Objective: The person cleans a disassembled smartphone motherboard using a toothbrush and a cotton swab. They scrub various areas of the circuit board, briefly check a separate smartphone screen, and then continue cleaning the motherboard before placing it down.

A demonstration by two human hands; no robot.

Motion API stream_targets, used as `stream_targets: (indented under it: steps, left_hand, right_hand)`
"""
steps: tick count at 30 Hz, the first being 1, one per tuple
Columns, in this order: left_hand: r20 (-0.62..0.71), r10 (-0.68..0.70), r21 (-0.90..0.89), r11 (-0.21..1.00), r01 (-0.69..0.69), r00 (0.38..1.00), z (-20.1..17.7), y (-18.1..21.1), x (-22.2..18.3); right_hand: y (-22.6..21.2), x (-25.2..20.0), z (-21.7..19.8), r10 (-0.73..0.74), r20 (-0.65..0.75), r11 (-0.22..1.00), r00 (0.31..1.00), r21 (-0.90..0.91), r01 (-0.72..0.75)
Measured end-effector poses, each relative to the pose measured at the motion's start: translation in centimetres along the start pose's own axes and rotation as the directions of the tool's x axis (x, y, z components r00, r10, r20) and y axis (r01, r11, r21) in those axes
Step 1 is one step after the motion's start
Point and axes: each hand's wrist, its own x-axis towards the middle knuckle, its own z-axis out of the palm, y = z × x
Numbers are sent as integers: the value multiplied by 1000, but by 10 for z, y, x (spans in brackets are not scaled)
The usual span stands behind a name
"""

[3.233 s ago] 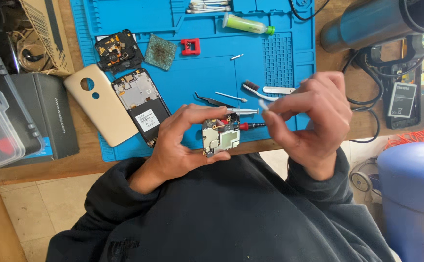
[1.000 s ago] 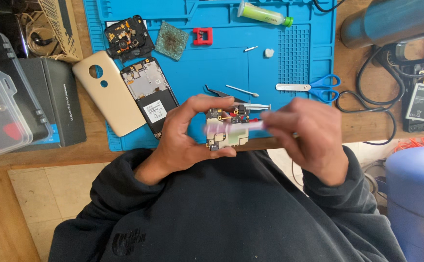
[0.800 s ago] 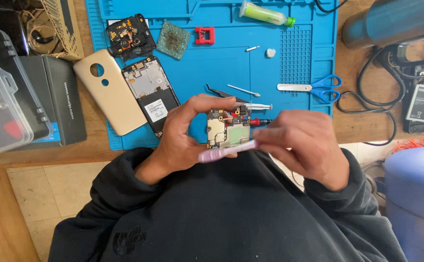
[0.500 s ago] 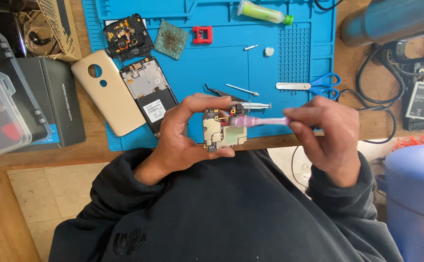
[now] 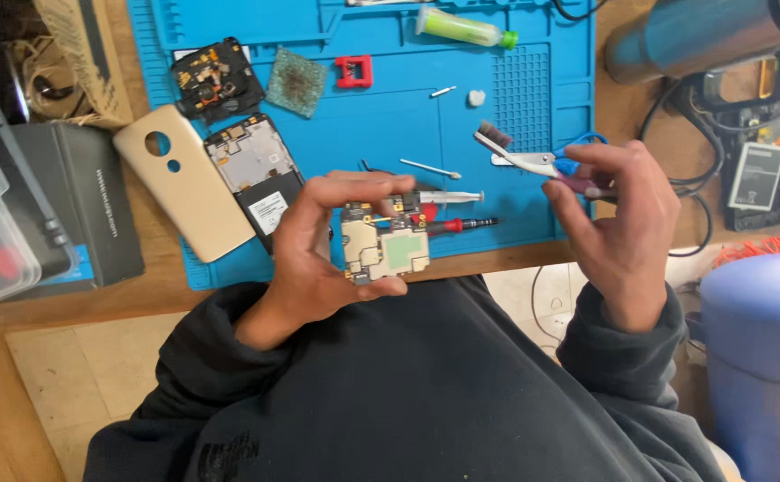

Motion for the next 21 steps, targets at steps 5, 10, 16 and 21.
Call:
stream_targets:
  steps: [5,10,16,21]
  left_hand:
    - [-61,-14,57,998,17,998,3,-1,2]
    - [-67,20,87,996,-15,998,4,0,3]
    - [-30,33,87,996,-31,999,2,1,0]
    - [-45,17,161,987,-10,999,3,1,-1]
  right_hand:
    - [2,0,1,50,42,998,998,45,-51]
    - [5,10,12,-43,42,999,998,-9,44]
    - [15,7,18,-77,41,983,996,-162,83]
    - [16,8,15,-107,-6,973,994,-209,104]
